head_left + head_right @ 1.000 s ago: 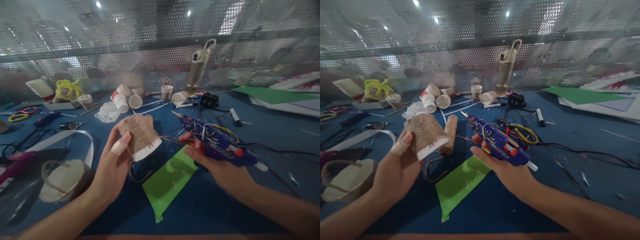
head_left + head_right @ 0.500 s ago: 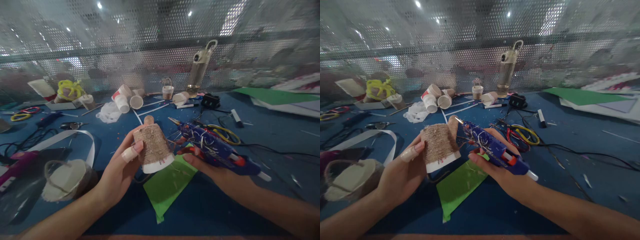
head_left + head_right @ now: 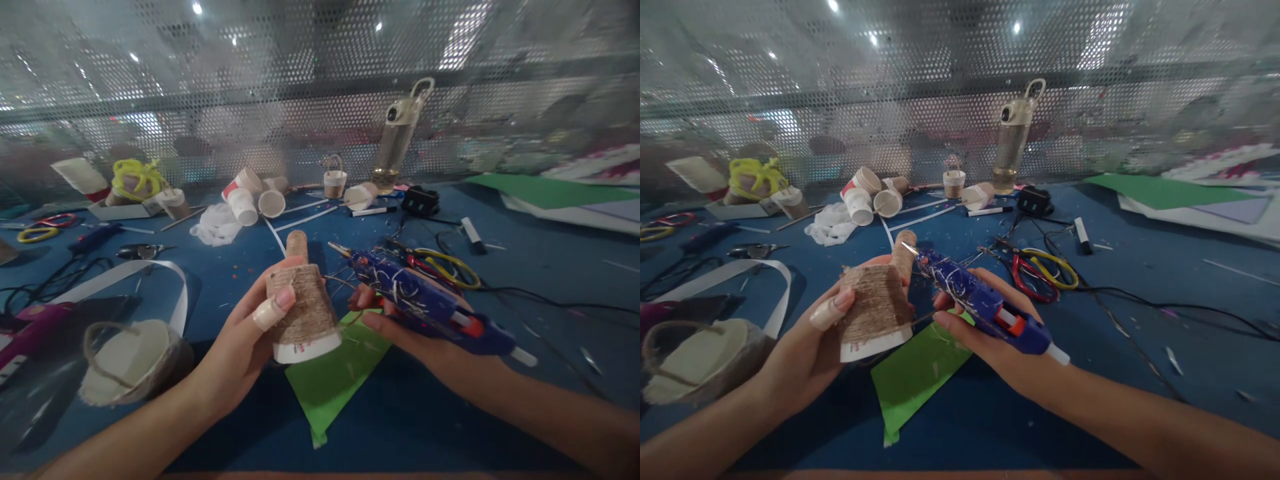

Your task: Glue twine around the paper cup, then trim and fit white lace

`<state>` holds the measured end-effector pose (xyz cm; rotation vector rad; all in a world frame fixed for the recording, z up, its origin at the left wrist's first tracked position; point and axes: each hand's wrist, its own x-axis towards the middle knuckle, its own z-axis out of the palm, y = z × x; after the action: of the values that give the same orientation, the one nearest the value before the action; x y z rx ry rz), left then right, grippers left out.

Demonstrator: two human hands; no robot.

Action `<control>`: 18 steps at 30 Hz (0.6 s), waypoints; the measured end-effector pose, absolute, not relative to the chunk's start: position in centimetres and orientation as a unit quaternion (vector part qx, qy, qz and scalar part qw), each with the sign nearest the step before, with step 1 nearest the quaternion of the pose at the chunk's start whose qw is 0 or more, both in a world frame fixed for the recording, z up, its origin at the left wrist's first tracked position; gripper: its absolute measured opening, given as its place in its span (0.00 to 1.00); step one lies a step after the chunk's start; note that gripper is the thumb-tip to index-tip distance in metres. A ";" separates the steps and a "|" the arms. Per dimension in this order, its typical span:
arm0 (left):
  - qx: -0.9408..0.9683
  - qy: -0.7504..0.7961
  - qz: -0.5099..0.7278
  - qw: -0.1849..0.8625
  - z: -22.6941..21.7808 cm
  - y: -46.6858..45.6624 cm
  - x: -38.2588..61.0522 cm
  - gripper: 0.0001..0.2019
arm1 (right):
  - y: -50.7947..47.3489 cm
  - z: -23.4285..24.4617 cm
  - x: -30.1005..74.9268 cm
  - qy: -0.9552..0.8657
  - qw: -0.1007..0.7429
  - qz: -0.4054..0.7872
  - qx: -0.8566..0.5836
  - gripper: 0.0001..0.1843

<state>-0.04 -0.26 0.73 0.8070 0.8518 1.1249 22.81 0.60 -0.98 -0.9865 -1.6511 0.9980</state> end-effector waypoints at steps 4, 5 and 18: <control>0.378 0.360 0.525 0.672 0.9 -0.2 -0.2 0.25 | 0.6 -1.4 22.8 -0.679 0.490 0.398 -0.375 0.08; 0.385 0.356 0.532 0.665 0.9 -0.2 -0.3 0.25 | 0.6 -1.4 22.8 -0.687 0.496 0.387 -0.364 0.08; 0.372 0.352 0.599 0.616 1.1 0.0 -0.3 0.25 | 0.3 0.5 23.8 -0.812 0.423 0.268 -0.299 0.04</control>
<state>-0.33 -0.02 1.08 0.8558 0.8116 1.3787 23.82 0.28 0.53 -0.7481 -2.0332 0.6700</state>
